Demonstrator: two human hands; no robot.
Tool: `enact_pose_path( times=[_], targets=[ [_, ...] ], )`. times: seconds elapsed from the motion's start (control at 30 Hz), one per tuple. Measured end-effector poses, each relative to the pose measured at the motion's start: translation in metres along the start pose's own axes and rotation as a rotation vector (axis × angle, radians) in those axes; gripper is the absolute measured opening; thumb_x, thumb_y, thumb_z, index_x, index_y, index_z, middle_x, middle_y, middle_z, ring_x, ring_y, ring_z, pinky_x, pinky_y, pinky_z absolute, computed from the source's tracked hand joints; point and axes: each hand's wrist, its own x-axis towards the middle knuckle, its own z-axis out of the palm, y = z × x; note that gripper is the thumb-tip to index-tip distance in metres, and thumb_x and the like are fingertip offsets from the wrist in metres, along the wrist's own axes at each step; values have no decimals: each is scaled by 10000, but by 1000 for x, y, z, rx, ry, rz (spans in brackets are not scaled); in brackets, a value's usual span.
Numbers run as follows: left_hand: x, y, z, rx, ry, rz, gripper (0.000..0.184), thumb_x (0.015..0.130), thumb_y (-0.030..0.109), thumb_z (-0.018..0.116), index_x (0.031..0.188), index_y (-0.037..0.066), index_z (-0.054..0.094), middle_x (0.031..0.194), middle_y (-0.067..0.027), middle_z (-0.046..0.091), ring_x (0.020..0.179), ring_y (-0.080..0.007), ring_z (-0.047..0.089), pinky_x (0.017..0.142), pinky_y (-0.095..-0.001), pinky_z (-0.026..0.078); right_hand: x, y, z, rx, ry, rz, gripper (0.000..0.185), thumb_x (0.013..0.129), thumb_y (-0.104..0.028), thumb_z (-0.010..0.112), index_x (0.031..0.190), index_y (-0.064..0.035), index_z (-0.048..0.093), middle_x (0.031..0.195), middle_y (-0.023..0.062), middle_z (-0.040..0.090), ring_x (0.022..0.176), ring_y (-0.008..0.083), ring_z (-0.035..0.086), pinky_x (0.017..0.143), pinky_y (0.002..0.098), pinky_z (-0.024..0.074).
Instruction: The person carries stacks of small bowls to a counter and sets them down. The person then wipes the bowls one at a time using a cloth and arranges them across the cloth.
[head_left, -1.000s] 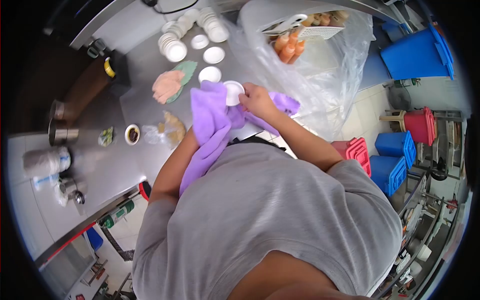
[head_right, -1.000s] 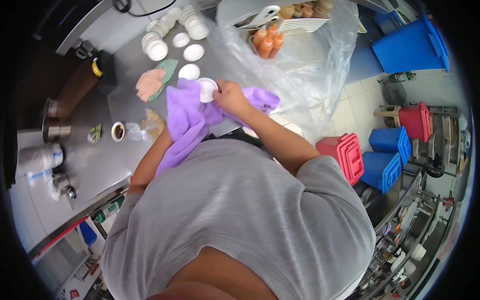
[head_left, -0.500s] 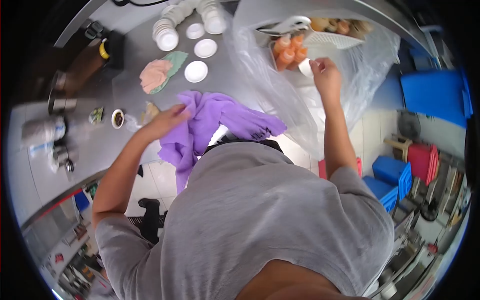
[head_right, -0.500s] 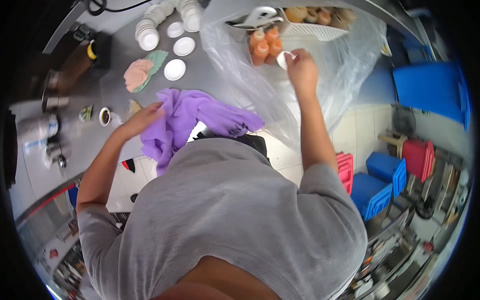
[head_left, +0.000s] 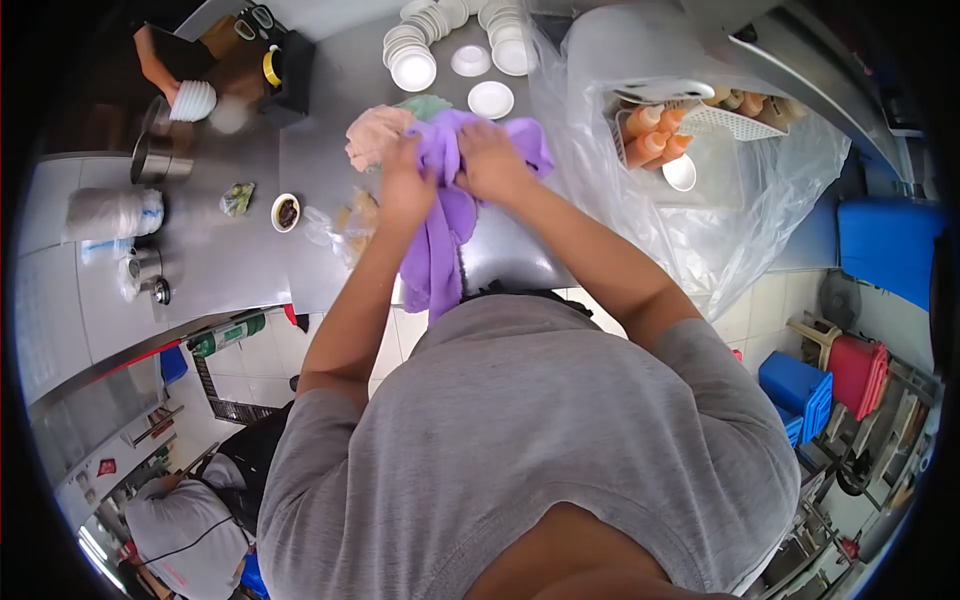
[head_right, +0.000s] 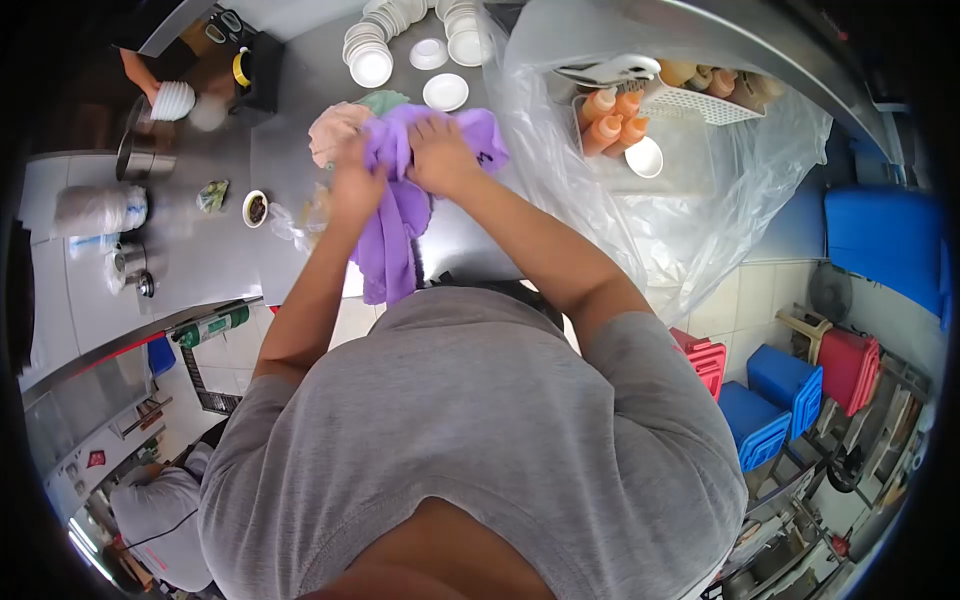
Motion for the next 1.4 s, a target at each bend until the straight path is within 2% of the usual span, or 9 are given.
enact_pose_path(
  times=[0.13,0.47,0.67,0.77,0.9,0.97,1.07,1.17,1.4],
  targets=[
    [-31,-9,26,-46,-99,45,715,727,103,713,1349,-38,389,1400,-275,353,1309,-446,322,1114,-497,247,-4,5,45,-215,-110,-143,437,765,-210,616,1105,59,555,1164,241,572,1101,365,537,1007,438,370],
    [3,-18,-13,-135,-326,-20,574,703,37,675,1258,86,538,1185,-211,523,1128,-416,486,991,-484,382,22,0,-2,364,-590,81,220,697,-102,638,901,-44,578,925,191,615,886,366,597,757,462,466],
    [25,36,-16,-7,-92,152,509,767,150,610,1252,11,541,1255,-209,514,1259,-396,409,1066,-536,283,61,0,-55,-111,63,202,358,777,-91,529,1131,-51,561,1161,172,588,1164,353,506,953,475,388],
    [2,13,46,154,-294,235,568,810,255,598,1296,-16,488,1415,-218,385,1396,-369,237,1123,-588,139,37,74,48,-82,32,32,464,786,-63,479,1247,-26,509,1285,186,514,1261,356,417,1035,481,320],
    [0,-15,59,378,-225,491,522,815,241,578,1274,1,509,1359,-202,448,1353,-360,315,1129,-534,185,20,74,58,-48,-47,44,479,779,-63,485,1254,-17,520,1262,198,526,1199,350,474,1019,465,341],
    [-9,-14,49,443,-270,567,461,816,241,567,1213,8,546,1275,-182,520,1286,-352,404,1112,-500,243,20,64,49,92,-277,143,429,771,-68,496,1195,-32,555,1222,196,539,1146,353,495,988,456,361],
    [1,-14,36,162,-540,498,335,777,215,603,1060,39,581,1100,-135,584,1123,-323,506,1035,-454,328,27,51,27,138,-340,213,349,763,-72,516,1103,-44,587,1169,188,546,1088,357,507,945,443,385],
    [-1,-21,38,96,-283,410,255,759,221,652,940,65,562,1010,-101,580,1015,-304,522,965,-441,357,34,43,8,220,-138,149,325,759,-58,525,1078,-42,581,1149,185,537,1093,368,495,940,433,390],
    [9,6,20,96,-271,306,501,798,309,634,1209,45,524,1210,-165,517,1207,-328,448,1054,-546,262,84,73,-18,-29,419,197,394,766,-40,527,1159,-23,533,1167,184,527,1156,384,462,987,435,372]
  ],
)
